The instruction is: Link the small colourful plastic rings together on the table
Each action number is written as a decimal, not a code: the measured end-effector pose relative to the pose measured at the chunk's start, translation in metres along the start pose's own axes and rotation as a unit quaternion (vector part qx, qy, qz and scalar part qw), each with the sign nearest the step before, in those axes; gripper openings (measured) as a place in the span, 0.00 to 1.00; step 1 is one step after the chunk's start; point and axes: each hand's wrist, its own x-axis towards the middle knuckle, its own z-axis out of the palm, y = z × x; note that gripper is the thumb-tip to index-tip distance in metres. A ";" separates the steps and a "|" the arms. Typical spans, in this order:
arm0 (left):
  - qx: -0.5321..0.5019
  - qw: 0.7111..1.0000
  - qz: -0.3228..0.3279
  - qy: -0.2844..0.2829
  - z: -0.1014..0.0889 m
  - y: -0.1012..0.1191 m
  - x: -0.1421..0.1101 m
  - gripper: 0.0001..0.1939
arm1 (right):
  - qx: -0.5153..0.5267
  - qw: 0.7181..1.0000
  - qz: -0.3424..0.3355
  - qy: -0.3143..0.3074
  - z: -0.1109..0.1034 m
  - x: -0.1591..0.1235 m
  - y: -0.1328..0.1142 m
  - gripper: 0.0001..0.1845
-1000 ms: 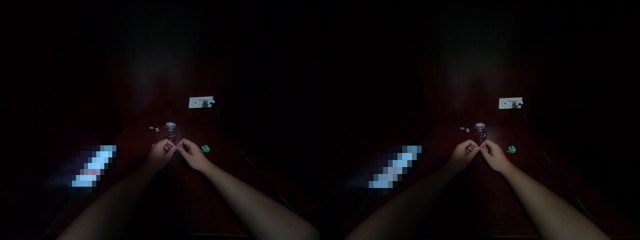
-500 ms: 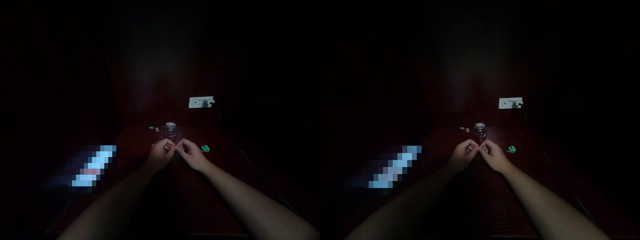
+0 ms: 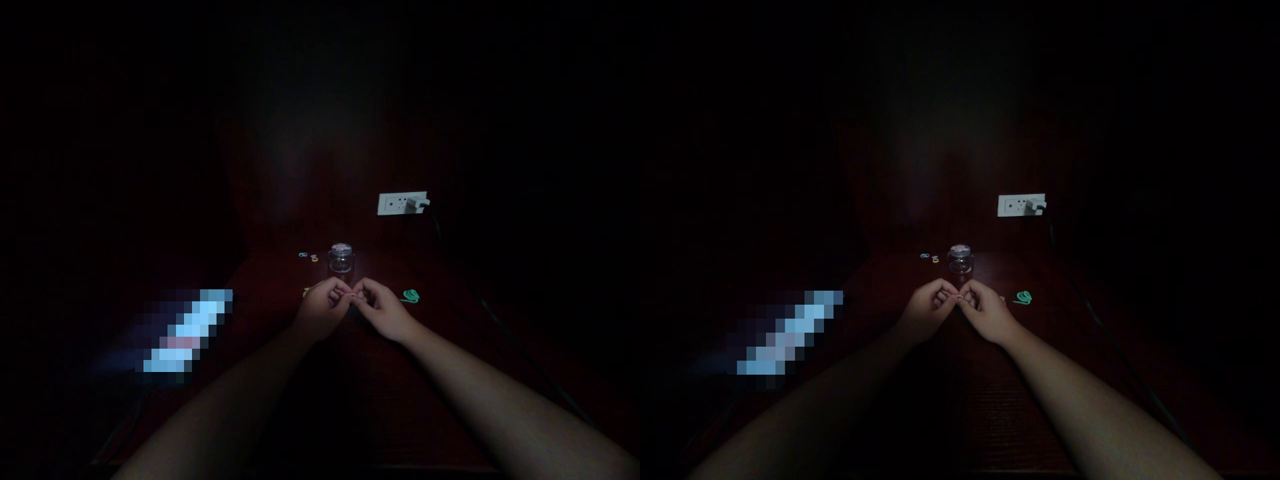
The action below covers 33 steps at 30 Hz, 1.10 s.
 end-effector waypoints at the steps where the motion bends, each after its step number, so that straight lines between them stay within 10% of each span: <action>1: -0.001 1.000 0.000 -0.001 0.000 0.000 0.000 0.07 | -0.001 1.000 0.000 -0.002 0.000 0.000 0.000 0.10; 33: -0.035 0.999 -0.017 -0.015 0.002 -0.001 0.001 0.07 | 0.005 1.000 -0.008 -0.023 -0.001 -0.001 -0.003 0.11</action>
